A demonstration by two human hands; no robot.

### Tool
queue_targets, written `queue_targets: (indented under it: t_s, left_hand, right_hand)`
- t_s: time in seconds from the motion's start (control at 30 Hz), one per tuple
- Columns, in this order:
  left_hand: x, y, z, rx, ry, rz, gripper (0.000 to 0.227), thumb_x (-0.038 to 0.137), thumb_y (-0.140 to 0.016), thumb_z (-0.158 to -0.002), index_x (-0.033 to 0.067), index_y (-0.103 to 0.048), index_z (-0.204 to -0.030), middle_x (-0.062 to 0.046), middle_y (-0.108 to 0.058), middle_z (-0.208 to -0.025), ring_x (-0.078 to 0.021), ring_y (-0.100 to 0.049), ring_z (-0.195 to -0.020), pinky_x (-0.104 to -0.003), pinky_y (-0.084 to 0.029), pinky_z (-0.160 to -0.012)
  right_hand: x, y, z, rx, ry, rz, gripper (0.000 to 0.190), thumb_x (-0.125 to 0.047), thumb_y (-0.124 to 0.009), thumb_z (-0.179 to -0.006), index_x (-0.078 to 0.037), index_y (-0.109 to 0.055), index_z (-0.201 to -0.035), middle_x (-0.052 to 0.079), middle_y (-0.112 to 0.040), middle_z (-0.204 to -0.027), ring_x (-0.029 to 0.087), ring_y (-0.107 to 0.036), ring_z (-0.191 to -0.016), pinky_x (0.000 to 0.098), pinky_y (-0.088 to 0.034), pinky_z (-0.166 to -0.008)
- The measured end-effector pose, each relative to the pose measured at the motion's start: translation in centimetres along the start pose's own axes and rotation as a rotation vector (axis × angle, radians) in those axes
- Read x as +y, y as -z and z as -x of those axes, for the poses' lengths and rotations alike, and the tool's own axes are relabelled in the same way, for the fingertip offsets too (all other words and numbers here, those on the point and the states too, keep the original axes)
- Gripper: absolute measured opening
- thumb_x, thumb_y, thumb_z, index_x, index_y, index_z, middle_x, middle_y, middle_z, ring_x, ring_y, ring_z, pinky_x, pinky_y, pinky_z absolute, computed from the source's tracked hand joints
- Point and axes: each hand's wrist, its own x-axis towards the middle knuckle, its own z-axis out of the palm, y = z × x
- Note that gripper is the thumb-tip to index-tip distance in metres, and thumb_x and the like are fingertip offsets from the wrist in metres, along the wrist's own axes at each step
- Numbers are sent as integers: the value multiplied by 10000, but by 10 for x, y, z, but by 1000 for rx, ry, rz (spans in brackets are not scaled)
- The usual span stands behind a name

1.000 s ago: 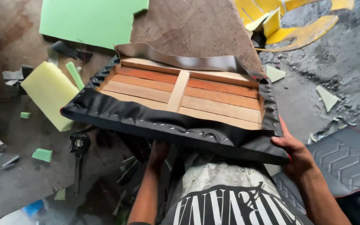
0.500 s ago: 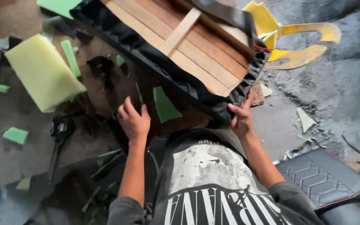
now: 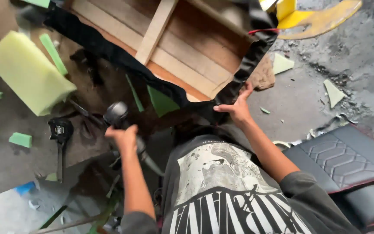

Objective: Securing fabric edges to a wooden frame using a pneumatic stapler

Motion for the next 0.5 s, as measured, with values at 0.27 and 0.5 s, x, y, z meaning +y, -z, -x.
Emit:
queue_targets:
  t_s: [0.27, 0.5]
  left_hand:
    - [144, 45, 172, -549, 487, -253, 326, 328, -800, -833, 52, -763, -665, -174, -692, -565, -271, -726, -570, -371, -549, -620]
    - [198, -17, 249, -539, 433, -362, 307, 291, -785, -683, 69, -806, -895, -174, -760, -789, -363, -770, -887, -560, -506, -772]
  right_hand:
    - [-52, 0, 10, -95, -148, 89, 1377, 24, -1051, -458, -168, -73, -1408, 211, -451, -1406, 455, -522, -1312, 511, -490, -1132]
    - [-66, 0, 15, -157, -138, 112, 1315, 26, -1030, -514, -100, -66, -1399, 232, -446, -1374, 447, -497, -1320, 506, -418, -1178]
